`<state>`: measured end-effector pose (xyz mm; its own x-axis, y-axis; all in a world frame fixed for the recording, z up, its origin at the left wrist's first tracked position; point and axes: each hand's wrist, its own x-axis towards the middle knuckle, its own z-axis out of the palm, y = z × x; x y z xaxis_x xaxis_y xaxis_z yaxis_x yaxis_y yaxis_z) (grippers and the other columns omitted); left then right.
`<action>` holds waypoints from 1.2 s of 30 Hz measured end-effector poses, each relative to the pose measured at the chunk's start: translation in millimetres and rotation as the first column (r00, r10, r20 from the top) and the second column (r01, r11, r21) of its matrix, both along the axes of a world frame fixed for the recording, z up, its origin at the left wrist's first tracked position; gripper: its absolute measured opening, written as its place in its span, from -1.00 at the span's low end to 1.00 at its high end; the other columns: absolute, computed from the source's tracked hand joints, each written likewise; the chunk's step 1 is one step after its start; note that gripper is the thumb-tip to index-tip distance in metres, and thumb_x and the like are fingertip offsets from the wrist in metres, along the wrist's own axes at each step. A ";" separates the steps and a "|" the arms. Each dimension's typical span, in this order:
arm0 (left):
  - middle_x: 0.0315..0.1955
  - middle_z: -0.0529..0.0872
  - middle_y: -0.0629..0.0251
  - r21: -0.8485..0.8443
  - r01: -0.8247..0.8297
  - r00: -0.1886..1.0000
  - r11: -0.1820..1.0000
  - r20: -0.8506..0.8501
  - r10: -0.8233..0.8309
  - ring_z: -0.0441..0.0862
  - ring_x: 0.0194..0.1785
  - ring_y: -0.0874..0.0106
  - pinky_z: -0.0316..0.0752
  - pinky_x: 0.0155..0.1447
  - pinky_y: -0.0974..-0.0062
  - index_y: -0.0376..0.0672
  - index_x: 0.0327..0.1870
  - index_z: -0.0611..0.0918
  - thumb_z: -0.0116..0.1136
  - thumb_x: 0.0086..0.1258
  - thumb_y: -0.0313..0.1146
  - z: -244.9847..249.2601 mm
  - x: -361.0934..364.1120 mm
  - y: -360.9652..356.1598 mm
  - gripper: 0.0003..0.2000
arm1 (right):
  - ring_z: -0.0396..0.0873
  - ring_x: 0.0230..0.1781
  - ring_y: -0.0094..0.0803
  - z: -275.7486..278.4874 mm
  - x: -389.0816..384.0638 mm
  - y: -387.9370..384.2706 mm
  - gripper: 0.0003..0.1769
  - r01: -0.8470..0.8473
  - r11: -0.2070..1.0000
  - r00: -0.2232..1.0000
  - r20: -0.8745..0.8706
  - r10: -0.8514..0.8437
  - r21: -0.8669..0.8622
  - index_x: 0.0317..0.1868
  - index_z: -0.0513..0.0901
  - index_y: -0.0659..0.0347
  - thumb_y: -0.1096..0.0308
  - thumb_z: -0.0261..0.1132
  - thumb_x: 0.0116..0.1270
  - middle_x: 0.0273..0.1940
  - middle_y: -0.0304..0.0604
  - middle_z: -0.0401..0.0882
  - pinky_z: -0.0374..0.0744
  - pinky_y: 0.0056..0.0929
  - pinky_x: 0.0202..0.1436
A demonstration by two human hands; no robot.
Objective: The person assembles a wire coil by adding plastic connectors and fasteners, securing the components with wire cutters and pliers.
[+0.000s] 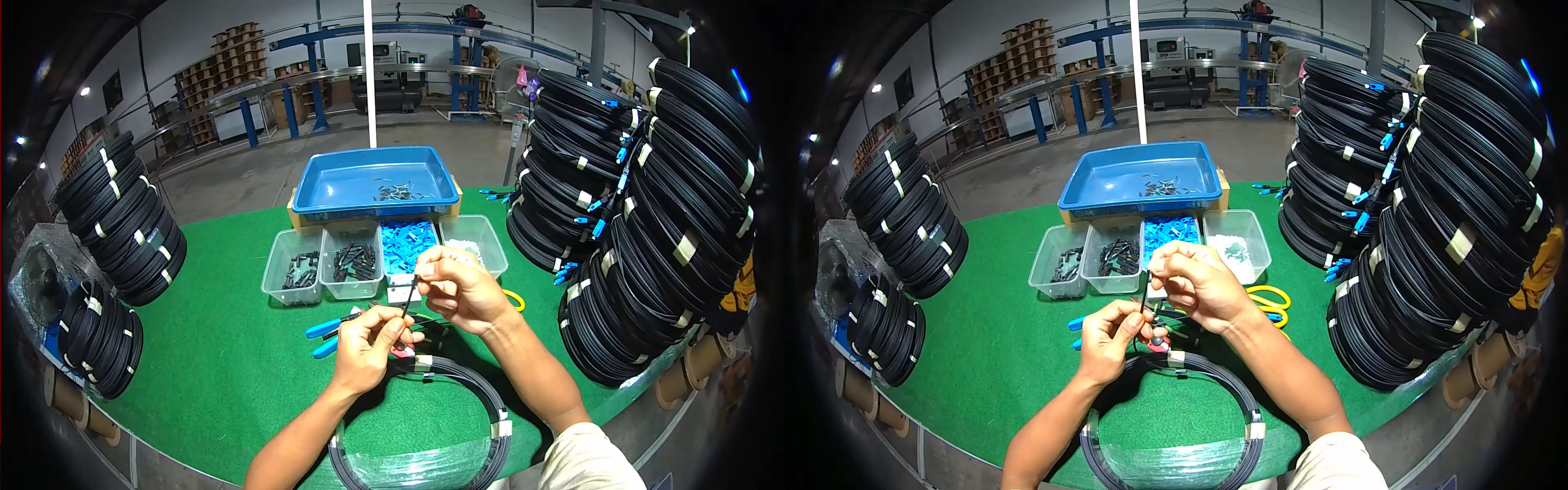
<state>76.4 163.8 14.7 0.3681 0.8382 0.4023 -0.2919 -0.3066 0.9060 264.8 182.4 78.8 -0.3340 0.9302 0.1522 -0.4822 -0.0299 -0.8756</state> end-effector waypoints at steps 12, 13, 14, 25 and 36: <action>-0.41 0.71 0.27 -0.025 -0.005 1.000 1.000 0.004 0.005 0.76 -0.24 0.41 0.65 -0.13 0.51 -0.37 -0.10 0.62 0.09 0.57 -0.36 -0.6 -1.6 2.2 -0.79 | 0.43 -0.60 -0.79 -13.2 -14.9 4.4 -0.92 0.399 0.756 0.843 0.117 -0.525 0.518 -0.26 0.71 0.25 0.53 0.38 0.23 -0.44 -0.34 0.65 0.37 -0.70 -0.55; -0.40 0.71 0.26 0.000 -0.014 1.000 1.000 0.003 0.014 0.76 -0.23 0.40 0.64 -0.14 0.52 -0.37 -0.10 0.62 0.09 0.57 -0.36 0.6 -2.2 2.9 -0.79 | 0.42 -0.60 -0.80 -11.8 -13.2 1.2 -0.94 0.383 0.719 0.809 0.165 -0.564 0.580 -0.27 0.70 0.25 0.52 0.39 0.23 -0.47 -0.36 0.63 0.35 -0.70 -0.55; -0.40 0.71 0.26 0.023 -0.023 1.000 0.999 0.000 0.023 0.77 -0.22 0.40 0.63 -0.16 0.53 -0.37 -0.10 0.62 0.09 0.57 -0.36 1.3 -3.2 3.1 -0.79 | 0.40 -0.60 -0.81 -10.4 -13.0 -2.2 -0.95 0.360 0.682 0.771 0.208 -0.601 0.637 -0.28 0.70 0.26 0.51 0.39 0.24 -0.49 -0.39 0.62 0.33 -0.70 -0.55; -0.29 0.71 0.23 0.011 -0.023 0.999 1.000 -0.025 0.023 0.76 -0.20 0.41 0.64 -0.09 0.51 -0.39 -0.10 0.61 0.07 0.57 -0.38 -1.0 -1.4 1.5 -0.80 | 0.55 -0.40 -0.68 9.2 -2.5 -9.3 -0.95 0.206 0.923 0.932 0.223 -0.286 0.324 -0.27 0.68 0.24 0.46 0.36 0.31 -0.37 -0.31 0.66 0.46 -0.69 -0.38; -0.30 0.73 0.23 0.068 -0.070 0.992 0.995 -0.101 0.077 0.77 -0.20 0.43 0.64 -0.11 0.51 -0.38 -0.10 0.63 0.09 0.56 -0.38 -1.4 -1.0 0.7 -0.80 | 0.16 -0.77 -0.74 2.6 0.2 -5.4 -0.98 -0.080 0.981 0.994 -0.092 0.065 -0.177 -0.29 0.56 0.19 0.45 0.21 0.31 -0.54 -0.33 0.47 0.18 -0.70 -0.70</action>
<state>75.4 164.5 13.3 0.3486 0.8382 0.4194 -0.1722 -0.3826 0.9077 265.0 177.0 81.4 -0.3943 0.9189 0.0155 -0.5456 -0.2205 -0.8085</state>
